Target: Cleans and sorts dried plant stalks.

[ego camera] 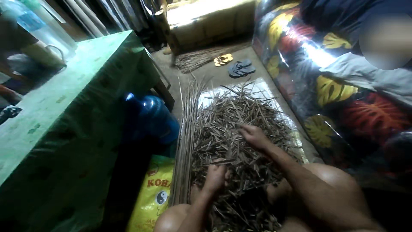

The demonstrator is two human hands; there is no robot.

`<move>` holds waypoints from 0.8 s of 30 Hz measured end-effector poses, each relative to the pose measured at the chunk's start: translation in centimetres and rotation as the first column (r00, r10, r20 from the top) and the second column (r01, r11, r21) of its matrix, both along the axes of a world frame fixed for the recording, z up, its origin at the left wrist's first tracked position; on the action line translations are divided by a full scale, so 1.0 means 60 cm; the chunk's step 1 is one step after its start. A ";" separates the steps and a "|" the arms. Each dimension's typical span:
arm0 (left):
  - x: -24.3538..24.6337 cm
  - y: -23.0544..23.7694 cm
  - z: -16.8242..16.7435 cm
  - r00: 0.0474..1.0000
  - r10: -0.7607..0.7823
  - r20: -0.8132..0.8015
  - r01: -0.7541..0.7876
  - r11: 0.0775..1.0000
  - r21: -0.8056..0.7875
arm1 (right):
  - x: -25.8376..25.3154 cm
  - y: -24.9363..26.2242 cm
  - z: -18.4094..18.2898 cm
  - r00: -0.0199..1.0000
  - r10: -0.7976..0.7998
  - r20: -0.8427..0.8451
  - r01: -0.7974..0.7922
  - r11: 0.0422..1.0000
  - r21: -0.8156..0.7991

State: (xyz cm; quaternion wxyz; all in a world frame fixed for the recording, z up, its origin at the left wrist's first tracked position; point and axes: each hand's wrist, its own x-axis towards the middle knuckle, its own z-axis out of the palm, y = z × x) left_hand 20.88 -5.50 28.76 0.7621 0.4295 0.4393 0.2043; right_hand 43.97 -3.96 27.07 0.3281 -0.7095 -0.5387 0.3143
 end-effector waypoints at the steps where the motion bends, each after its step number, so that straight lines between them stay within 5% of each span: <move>1: -0.001 -0.001 0.000 1.000 -0.005 0.012 0.005 1.000 0.005 | 0.013 0.005 0.001 0.995 -0.094 -0.030 0.094 0.996 0.008; 5: -0.010 0.001 -0.003 0.999 -0.009 0.049 0.010 1.000 -0.006 | 0.037 0.013 0.017 0.899 -0.303 -0.317 0.295 0.953 -0.074; 10: -0.010 0.008 -0.010 0.986 -0.161 0.040 0.161 0.987 0.015 | -0.025 -0.009 0.029 0.704 -0.076 -0.706 -0.011 0.993 -0.118; 15: -0.006 0.015 -0.031 0.938 -0.295 -0.182 0.337 0.899 0.280 | -0.053 -0.017 0.012 0.744 0.159 -0.649 -0.196 0.980 0.015; 19: 0.005 0.020 -0.037 0.976 -0.152 -0.159 0.203 0.899 0.388 | -0.074 -0.030 0.018 0.791 0.350 -0.502 -0.365 0.928 0.072; 24: 0.016 0.036 -0.036 0.997 -0.026 -0.078 0.056 0.913 0.404 | -0.074 -0.036 0.022 0.815 0.229 -0.533 -0.230 0.971 0.066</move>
